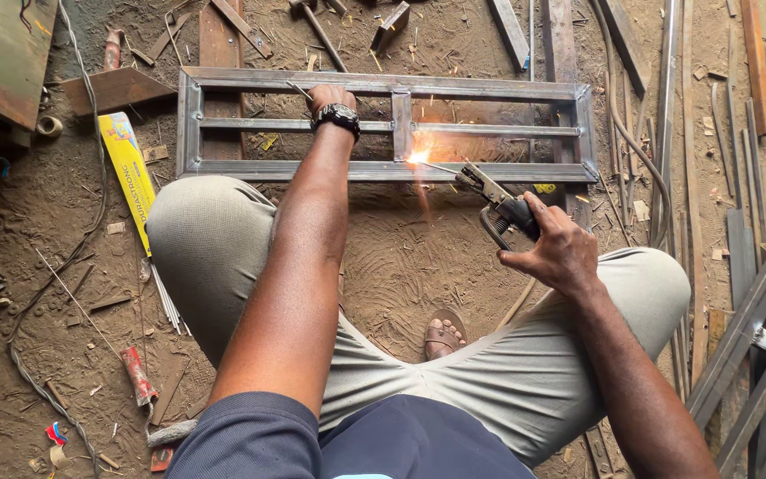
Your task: The person welds a rectangular metal frame using a handheld welding torch. They sit on the ground, hold the frame steady with one hand, and apply welds along the joints and crossbars with the other hand.
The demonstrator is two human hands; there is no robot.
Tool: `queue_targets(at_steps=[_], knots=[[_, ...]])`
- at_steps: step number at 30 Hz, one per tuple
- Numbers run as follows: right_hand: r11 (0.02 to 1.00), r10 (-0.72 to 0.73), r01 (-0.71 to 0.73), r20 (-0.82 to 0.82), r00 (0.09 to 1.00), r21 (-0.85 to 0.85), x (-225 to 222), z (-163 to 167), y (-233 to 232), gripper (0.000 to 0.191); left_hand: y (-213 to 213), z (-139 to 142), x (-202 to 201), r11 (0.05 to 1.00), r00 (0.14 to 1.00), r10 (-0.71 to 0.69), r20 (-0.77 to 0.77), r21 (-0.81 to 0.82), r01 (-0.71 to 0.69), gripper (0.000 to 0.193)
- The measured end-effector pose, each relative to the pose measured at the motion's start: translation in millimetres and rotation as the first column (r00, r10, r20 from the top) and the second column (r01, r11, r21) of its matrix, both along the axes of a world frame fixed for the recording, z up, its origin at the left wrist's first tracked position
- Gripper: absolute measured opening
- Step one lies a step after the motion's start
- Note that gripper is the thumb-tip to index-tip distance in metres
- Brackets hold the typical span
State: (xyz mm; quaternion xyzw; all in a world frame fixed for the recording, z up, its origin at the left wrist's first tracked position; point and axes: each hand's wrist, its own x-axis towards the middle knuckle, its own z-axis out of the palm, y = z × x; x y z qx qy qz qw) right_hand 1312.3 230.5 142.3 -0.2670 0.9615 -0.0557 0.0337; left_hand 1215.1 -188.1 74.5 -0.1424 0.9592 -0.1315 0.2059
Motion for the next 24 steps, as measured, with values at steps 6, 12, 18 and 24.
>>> queue_targets(at_steps=[6, 12, 18, 24], knots=[[0.980, -0.002, -0.004, -0.028, 1.000, -0.200, -11, -7, 6, 0.104, -1, 1, -1, 0.990, 0.989, 0.101, -0.107, 0.109, -0.089, 0.029], [0.947, -0.141, 0.104, -0.103, 0.985, -0.303, -22, -5, 13, 0.103, -2, 15, -2, 0.972, 0.974, 0.174, -0.147, 0.187, -0.145, 0.029], [0.933, -0.167, 0.104, -0.159, 0.973, -0.343, -25, 13, -2, 0.106, -18, 28, 12, 0.947, 0.941, 0.243, -0.237, 0.267, -0.177, 0.028], [0.898, -0.006, -0.161, -0.377, 0.926, -0.410, -46, 51, -43, 0.103, -53, 43, 39, 0.876, 0.835, 0.406, -0.371, 0.419, -0.240, 0.028]])
